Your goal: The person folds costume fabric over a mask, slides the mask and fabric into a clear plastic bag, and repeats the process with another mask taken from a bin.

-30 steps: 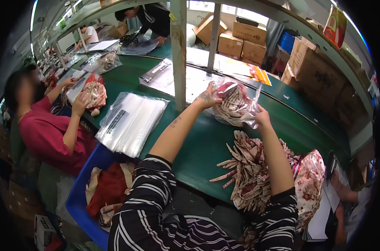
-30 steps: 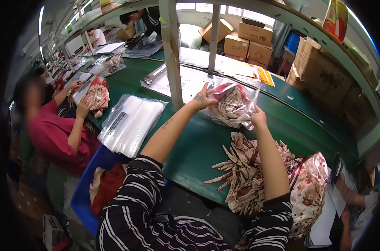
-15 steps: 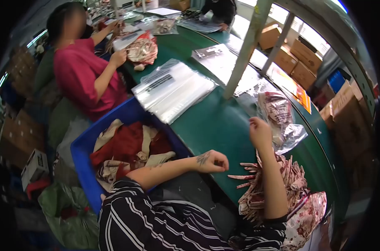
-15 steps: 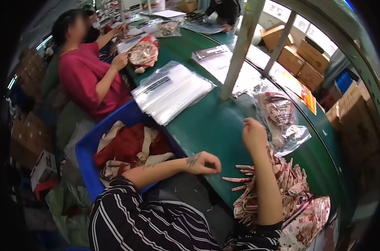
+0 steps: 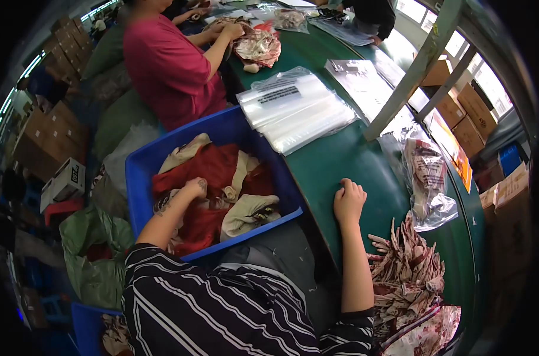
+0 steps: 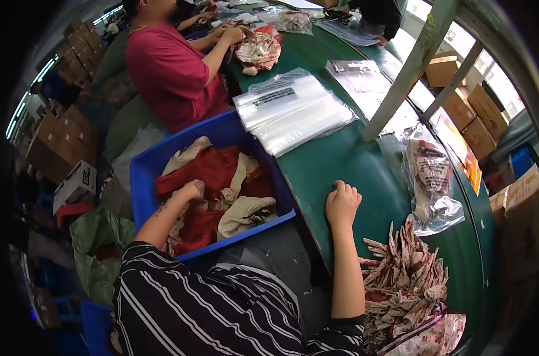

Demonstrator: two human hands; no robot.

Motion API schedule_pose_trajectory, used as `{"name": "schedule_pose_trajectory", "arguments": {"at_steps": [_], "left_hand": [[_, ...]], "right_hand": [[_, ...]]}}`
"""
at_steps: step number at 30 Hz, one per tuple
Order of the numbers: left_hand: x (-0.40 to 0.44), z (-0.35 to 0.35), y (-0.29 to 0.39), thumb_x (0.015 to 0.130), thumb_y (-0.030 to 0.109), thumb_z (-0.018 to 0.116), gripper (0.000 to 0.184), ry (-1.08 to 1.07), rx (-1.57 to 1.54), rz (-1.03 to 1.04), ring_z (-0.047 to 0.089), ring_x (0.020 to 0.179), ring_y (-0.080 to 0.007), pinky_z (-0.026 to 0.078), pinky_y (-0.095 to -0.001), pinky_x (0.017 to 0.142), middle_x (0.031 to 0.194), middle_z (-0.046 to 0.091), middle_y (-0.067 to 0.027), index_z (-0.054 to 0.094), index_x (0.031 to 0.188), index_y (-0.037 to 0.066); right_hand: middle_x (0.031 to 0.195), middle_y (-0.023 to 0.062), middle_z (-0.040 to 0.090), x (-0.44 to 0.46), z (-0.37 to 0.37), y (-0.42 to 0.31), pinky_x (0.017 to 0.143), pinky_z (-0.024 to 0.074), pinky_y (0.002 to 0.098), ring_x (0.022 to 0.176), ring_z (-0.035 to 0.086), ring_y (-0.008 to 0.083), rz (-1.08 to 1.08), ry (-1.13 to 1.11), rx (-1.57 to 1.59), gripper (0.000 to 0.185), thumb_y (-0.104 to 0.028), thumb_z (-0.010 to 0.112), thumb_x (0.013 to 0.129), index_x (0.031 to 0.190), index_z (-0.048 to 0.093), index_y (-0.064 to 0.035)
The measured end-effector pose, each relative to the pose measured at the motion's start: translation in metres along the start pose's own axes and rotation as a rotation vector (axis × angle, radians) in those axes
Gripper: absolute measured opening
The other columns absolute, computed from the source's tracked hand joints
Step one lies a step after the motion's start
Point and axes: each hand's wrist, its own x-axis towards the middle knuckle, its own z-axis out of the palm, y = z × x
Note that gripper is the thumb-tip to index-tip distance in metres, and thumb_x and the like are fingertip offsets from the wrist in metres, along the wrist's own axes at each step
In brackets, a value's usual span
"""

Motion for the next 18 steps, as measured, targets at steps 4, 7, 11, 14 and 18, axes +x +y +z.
{"name": "schedule_pose_trajectory", "arguments": {"at_steps": [4, 7, 11, 14, 18], "left_hand": [[-0.073, -0.029, 0.041, 0.079, 0.016, 0.061, 0.026, 0.364, -0.353, 0.304, 0.066, 0.092, -0.0398, 0.052, -0.0448, 0.081, 0.101, 0.073, -0.0157, 0.071, 0.099, 0.003], [-0.078, -0.063, 0.094, 0.078, 0.013, 0.062, 0.027, 0.426, -0.616, 0.430, 0.062, 0.097, -0.0378, 0.051, -0.0408, 0.086, 0.102, 0.068, -0.0161, 0.067, 0.103, 0.003], [-0.024, -0.048, 0.157, 0.085, 0.040, 0.071, 0.051, 0.436, -0.680, 0.655, 0.062, 0.108, -0.0365, 0.049, -0.0417, 0.096, 0.111, 0.068, -0.0178, 0.066, 0.116, 0.000], [-0.007, -0.071, 0.182, 0.086, 0.049, 0.071, 0.061, 0.067, -0.470, 0.540, 0.064, 0.108, -0.0352, 0.050, -0.0425, 0.095, 0.114, 0.069, -0.0177, 0.066, 0.119, -0.001], [-0.039, -0.129, 0.175, 0.086, 0.047, 0.070, 0.059, -0.362, -0.163, 0.501, 0.065, 0.094, -0.0334, 0.053, -0.0431, 0.085, 0.108, 0.069, -0.0163, 0.067, 0.117, -0.004]], "right_hand": [[0.092, 0.0072, 0.067, 0.006, -0.008, -0.014, 0.086, 0.0420, 0.0379, 0.083, 0.058, 0.0273, 0.013, 0.021, 0.000, 0.023, -0.003, 0.054, 0.081, 0.101, 0.063, -0.0086], [0.090, 0.0073, 0.067, 0.010, -0.013, -0.020, 0.086, 0.0422, 0.0377, 0.082, 0.058, 0.0273, 0.022, 0.023, -0.003, 0.021, -0.003, 0.054, 0.081, 0.100, 0.063, -0.0082], [0.087, 0.0074, 0.067, 0.008, -0.015, -0.018, 0.085, 0.0422, 0.0371, 0.080, 0.058, 0.0269, 0.020, 0.025, 0.018, 0.019, -0.002, 0.054, 0.081, 0.098, 0.062, -0.0078], [0.082, 0.0071, 0.066, 0.006, -0.013, -0.015, 0.085, 0.0422, 0.0364, 0.077, 0.057, 0.0267, 0.031, 0.054, 0.052, 0.017, -0.002, 0.054, 0.081, 0.095, 0.062, -0.0077], [0.079, 0.0067, 0.065, 0.005, -0.015, -0.008, 0.083, 0.0419, 0.0358, 0.075, 0.056, 0.0263, 0.053, 0.064, 0.071, 0.014, -0.002, 0.054, 0.080, 0.091, 0.062, -0.0078]]}}
